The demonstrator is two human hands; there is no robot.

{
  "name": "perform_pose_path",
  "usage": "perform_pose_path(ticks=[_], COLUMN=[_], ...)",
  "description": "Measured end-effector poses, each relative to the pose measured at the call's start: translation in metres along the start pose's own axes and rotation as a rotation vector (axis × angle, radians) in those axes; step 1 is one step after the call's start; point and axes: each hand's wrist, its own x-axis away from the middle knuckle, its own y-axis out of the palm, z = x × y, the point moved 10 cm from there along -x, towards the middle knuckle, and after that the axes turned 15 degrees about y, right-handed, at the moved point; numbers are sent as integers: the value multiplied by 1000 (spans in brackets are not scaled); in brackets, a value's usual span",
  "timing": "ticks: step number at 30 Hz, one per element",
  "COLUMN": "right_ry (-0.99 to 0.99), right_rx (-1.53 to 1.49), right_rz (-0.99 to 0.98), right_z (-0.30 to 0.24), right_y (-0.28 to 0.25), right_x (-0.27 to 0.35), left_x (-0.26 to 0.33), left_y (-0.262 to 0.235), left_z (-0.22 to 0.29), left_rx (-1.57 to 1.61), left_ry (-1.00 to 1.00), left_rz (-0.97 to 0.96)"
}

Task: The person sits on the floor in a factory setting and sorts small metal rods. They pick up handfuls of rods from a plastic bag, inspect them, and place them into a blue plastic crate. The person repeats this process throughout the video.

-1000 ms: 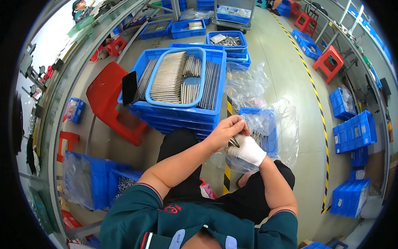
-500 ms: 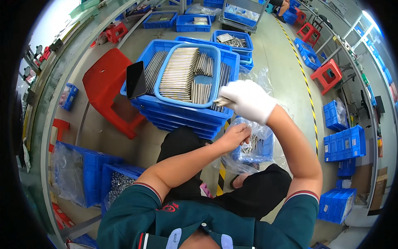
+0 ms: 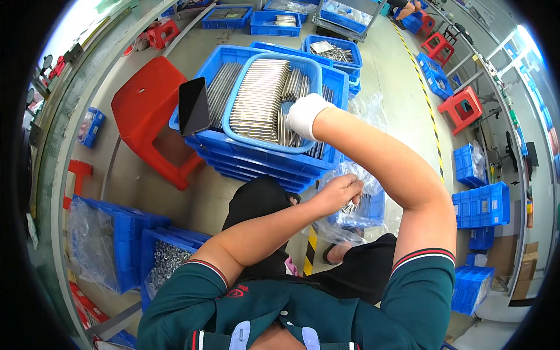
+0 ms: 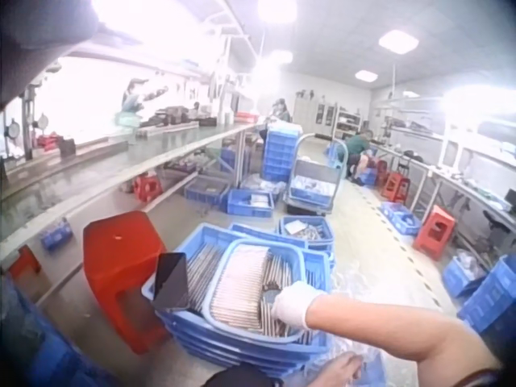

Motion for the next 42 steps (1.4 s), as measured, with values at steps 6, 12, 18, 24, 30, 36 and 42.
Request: perform_pose_path(ticks=[6, 12, 18, 24, 30, 36, 42], right_ry=[28, -23, -79, 49, 612, 856, 1173], right_rx=[-82, -242, -196, -534, -915, -1139, -1597], right_rz=[42, 153, 206, 677, 314, -395, -640], right_z=[8, 18, 12, 66, 161, 160, 104], right_y=[-4, -5, 0, -42, 93, 352, 548], right_x=[7, 18, 28, 99, 172, 235, 250], left_x=[0, -1, -1, -2, -3, 0, 1], left_y=[-3, 1, 3, 7, 6, 24, 41], left_z=[3, 5, 4, -3, -10, -20, -23], left_rx=[-10, -2, -18, -7, -32, 3, -43], left_ry=[-33, -35, -61, -63, -89, -133, -285], left_rz=[5, -6, -3, -25, -8, -85, -88])
